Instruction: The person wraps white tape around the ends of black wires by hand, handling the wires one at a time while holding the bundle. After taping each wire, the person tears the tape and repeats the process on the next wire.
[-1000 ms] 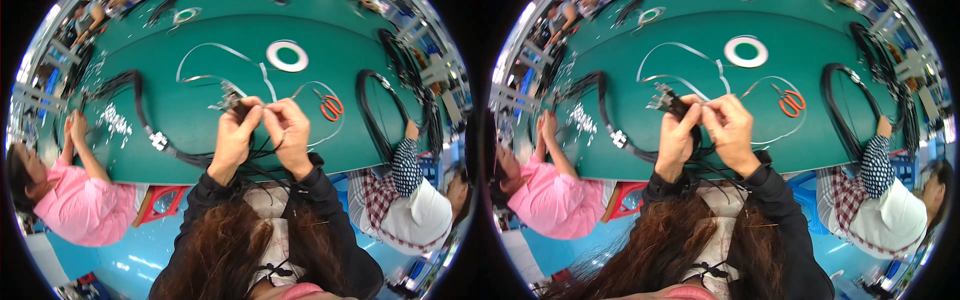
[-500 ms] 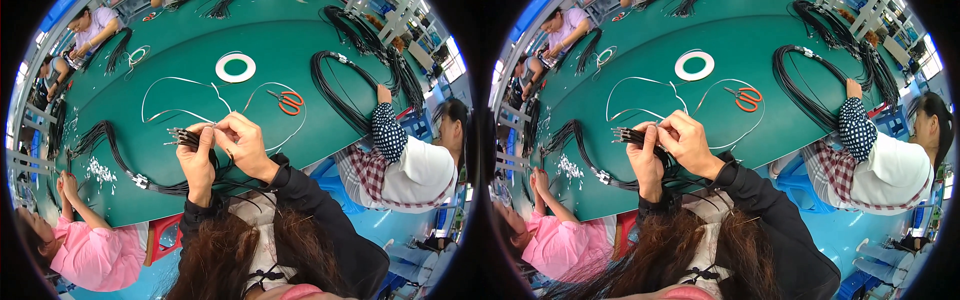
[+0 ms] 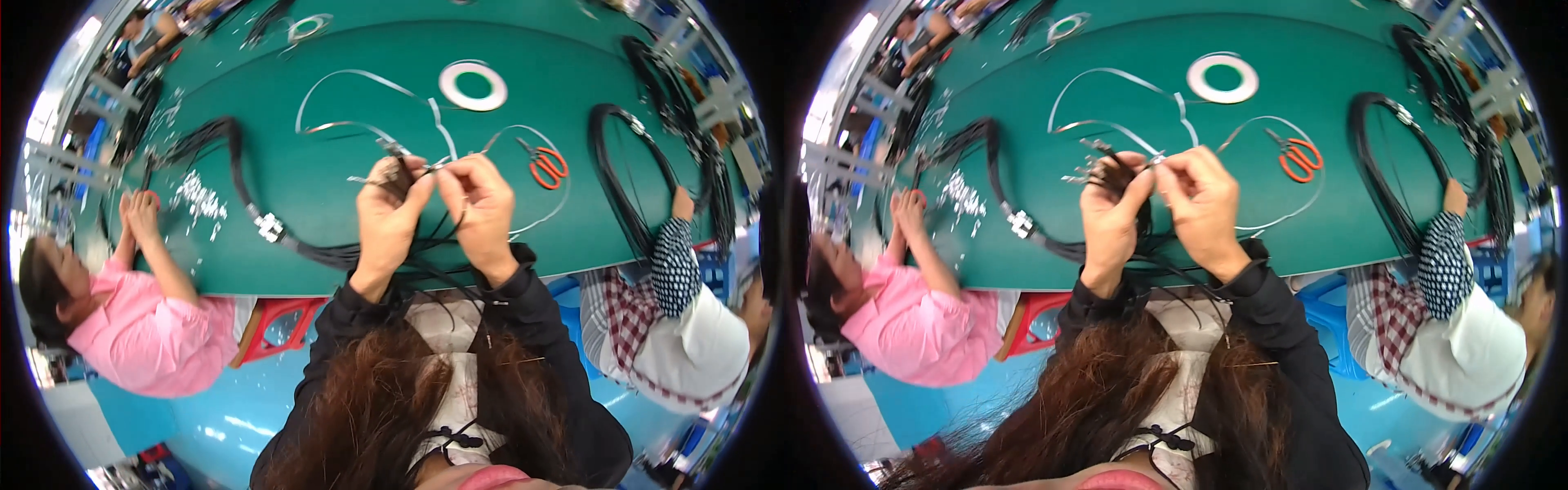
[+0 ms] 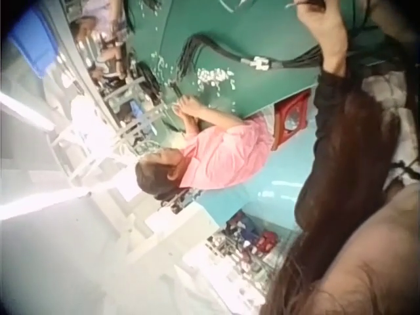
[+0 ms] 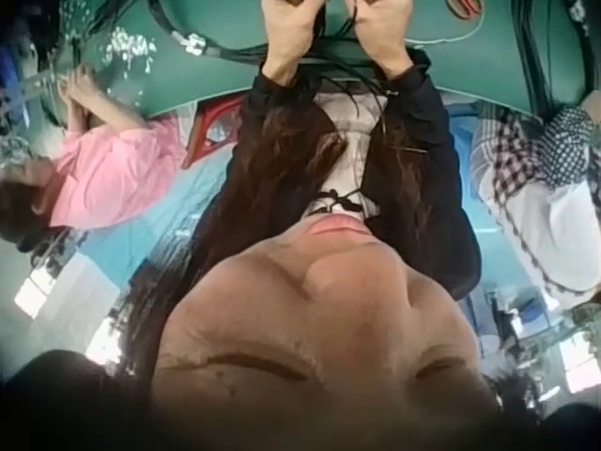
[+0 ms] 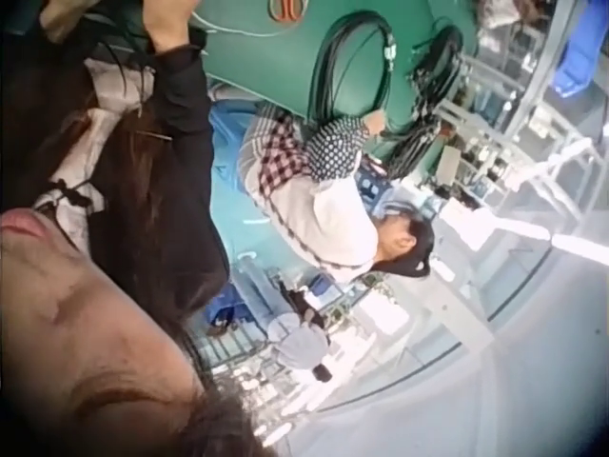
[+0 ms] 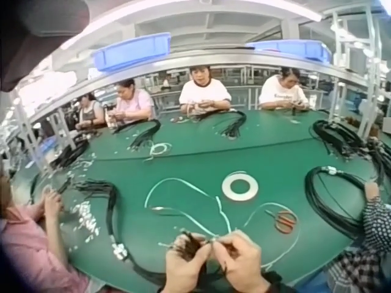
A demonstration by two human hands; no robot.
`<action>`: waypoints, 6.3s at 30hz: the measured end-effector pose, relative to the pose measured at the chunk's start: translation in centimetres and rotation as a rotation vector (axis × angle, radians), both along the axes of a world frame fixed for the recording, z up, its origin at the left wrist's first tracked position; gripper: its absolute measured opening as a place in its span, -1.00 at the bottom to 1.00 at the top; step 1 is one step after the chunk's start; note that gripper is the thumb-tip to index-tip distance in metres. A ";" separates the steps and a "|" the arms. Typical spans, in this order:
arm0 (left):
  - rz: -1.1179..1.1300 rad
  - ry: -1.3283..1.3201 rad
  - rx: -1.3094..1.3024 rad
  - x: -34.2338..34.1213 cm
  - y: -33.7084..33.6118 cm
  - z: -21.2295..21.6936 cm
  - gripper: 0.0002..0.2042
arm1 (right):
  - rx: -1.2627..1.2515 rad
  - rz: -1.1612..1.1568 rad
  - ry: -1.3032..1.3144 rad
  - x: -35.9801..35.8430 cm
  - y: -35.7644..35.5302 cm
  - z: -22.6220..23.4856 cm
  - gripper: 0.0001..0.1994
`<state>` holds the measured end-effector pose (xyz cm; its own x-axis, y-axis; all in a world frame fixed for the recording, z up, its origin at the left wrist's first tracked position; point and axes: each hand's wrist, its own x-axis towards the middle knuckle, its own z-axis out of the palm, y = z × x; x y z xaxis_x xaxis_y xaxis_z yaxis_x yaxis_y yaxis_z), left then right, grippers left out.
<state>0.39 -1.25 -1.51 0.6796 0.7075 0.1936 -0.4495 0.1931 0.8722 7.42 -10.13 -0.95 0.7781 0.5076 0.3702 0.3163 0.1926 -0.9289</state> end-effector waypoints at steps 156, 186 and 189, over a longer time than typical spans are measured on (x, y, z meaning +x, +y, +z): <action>-0.217 -0.037 -0.005 1.3 3.8 -1.2 -0.81 | -0.009 -0.036 -0.046 2.1 0.0 -1.4 -0.88; -0.233 0.025 -0.023 2.3 2.4 -0.9 -0.85 | 0.101 0.005 0.200 2.8 -2.0 -0.6 -0.94; -0.325 0.013 -0.107 2.6 2.7 -2.1 -0.85 | 0.116 0.012 0.225 2.9 -2.0 -0.6 -0.95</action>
<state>2.99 1.42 -3.59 0.8749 0.4694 0.1194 -0.3381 0.4155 0.8444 10.36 -12.09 -1.57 0.8418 0.4812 0.2447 0.1011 0.3048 -0.9470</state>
